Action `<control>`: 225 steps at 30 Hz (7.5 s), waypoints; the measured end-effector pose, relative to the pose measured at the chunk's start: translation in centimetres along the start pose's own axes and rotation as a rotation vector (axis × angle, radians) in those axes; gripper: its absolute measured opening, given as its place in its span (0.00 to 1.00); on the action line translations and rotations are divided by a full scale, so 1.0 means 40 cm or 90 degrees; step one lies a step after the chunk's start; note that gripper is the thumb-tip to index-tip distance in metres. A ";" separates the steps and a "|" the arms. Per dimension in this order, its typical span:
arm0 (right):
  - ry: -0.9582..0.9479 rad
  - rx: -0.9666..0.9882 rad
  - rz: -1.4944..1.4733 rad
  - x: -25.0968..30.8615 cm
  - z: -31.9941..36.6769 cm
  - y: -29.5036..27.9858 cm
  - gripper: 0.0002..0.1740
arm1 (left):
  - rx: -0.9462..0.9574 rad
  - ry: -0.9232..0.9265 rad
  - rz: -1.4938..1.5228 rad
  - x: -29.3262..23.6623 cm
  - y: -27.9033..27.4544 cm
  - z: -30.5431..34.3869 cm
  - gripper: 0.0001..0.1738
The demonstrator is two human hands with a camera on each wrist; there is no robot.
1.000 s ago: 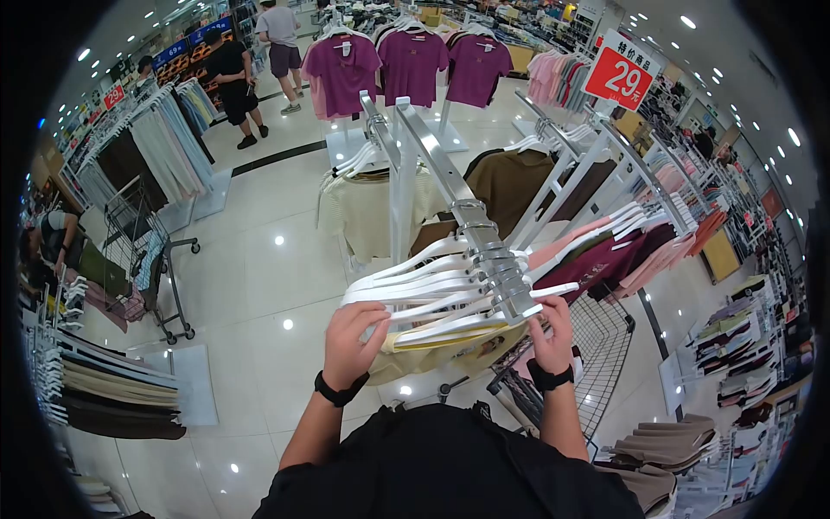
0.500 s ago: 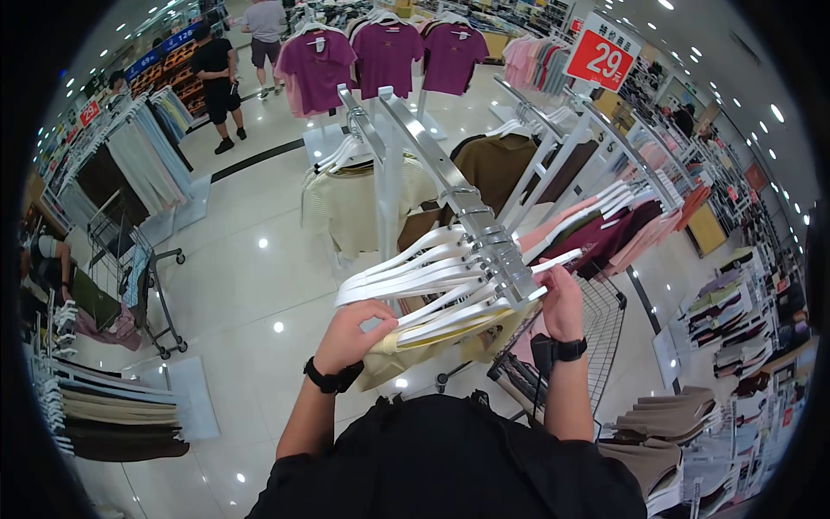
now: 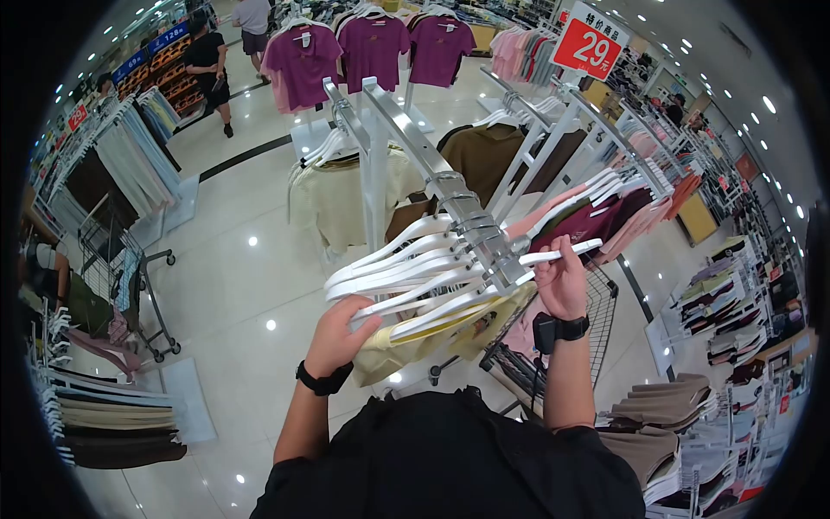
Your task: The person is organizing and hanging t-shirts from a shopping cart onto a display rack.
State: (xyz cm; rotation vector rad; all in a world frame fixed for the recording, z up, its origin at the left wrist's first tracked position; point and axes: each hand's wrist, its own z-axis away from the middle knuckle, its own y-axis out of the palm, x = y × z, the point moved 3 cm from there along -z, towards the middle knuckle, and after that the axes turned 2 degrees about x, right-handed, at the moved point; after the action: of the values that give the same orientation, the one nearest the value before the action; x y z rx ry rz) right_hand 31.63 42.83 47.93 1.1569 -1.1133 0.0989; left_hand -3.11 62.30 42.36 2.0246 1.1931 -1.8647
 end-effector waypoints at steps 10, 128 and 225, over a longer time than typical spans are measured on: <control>-0.069 -0.032 -0.131 0.078 -0.027 -0.170 0.17 | -0.205 -0.031 -0.088 -0.028 0.014 0.060 0.16; 0.424 -0.341 0.928 -0.470 0.066 -2.037 0.22 | 0.212 -0.608 -0.077 -0.022 0.996 0.057 0.13; -0.102 0.253 0.843 -0.085 0.665 -0.039 0.15 | 0.125 -0.108 0.065 -0.222 0.091 0.476 0.06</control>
State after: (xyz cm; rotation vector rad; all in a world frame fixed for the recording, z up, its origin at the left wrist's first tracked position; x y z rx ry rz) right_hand 13.67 23.38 43.48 0.5726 -1.8999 1.3068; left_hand -14.95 44.70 44.64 1.9309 0.8784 -2.1249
